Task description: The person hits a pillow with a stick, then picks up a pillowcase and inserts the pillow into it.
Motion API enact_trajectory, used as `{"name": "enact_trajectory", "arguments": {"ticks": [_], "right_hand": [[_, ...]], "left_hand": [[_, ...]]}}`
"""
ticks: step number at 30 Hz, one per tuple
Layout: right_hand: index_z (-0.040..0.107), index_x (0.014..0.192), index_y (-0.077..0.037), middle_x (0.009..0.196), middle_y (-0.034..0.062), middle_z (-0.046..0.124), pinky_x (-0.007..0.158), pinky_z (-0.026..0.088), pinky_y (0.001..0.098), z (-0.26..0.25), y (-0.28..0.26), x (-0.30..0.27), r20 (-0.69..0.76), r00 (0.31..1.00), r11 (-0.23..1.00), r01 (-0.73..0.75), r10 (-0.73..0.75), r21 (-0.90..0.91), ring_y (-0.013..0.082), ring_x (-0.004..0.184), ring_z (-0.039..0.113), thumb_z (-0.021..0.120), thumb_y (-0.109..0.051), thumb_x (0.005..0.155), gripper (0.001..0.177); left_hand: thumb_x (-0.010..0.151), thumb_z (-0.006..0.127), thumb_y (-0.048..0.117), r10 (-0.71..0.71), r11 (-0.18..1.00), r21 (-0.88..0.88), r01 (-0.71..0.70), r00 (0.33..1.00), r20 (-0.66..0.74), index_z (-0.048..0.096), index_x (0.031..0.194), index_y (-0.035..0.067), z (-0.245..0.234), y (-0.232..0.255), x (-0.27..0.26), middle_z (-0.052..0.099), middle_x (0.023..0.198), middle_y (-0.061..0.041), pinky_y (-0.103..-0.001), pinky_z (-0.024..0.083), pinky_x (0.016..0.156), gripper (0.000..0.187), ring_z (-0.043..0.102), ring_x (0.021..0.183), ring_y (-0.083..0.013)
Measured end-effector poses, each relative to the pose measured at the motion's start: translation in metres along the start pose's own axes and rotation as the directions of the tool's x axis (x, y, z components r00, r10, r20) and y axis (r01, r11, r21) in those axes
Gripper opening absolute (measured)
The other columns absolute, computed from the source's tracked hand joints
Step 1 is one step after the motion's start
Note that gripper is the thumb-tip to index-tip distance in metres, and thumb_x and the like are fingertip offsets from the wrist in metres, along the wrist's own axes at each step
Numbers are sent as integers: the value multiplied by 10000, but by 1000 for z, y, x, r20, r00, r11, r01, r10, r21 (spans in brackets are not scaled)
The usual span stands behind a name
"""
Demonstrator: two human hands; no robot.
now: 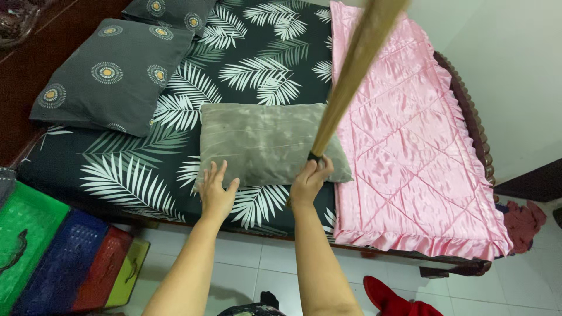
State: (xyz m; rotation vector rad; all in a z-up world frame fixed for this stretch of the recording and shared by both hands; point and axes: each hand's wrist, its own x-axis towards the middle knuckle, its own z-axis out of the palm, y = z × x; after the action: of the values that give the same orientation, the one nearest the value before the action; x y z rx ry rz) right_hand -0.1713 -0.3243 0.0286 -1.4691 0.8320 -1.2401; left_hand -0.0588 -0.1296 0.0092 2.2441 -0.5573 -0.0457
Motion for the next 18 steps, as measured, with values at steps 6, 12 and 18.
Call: {"name": "enact_trajectory", "arguments": {"ticks": [6,12,18], "right_hand": [[388,1357,-57,1144,328,670,888,518,519,-52,146,-53,231,921,761,-99,314,-641,510,1043,670,435,-311,1070,386],[440,1279,-90,1111,302,703,917,522,520,-68,198,-67,185,764,633,-344,618,-694,484,1063,689,467,-409,1027,407],[104,1637,-232,1079,311,696,913,498,501,-36,34,8,159,882,742,-261,443,-617,476,1053,672,579,-350,938,854]], "left_hand": [[895,689,383,-21,1000,2,21,1000,14,457,1535,234,7,-5,-8,282,1663,-148,-585,103,1224,697,176,1554,-354],[908,673,392,-31,999,-5,31,999,9,453,1536,238,0,1,-2,278,1665,-142,-576,102,1229,683,164,1561,-348],[912,669,395,1,1000,-23,-1,1000,3,454,1534,242,0,12,2,275,1670,-129,-564,91,1233,676,158,1568,-333]]}}
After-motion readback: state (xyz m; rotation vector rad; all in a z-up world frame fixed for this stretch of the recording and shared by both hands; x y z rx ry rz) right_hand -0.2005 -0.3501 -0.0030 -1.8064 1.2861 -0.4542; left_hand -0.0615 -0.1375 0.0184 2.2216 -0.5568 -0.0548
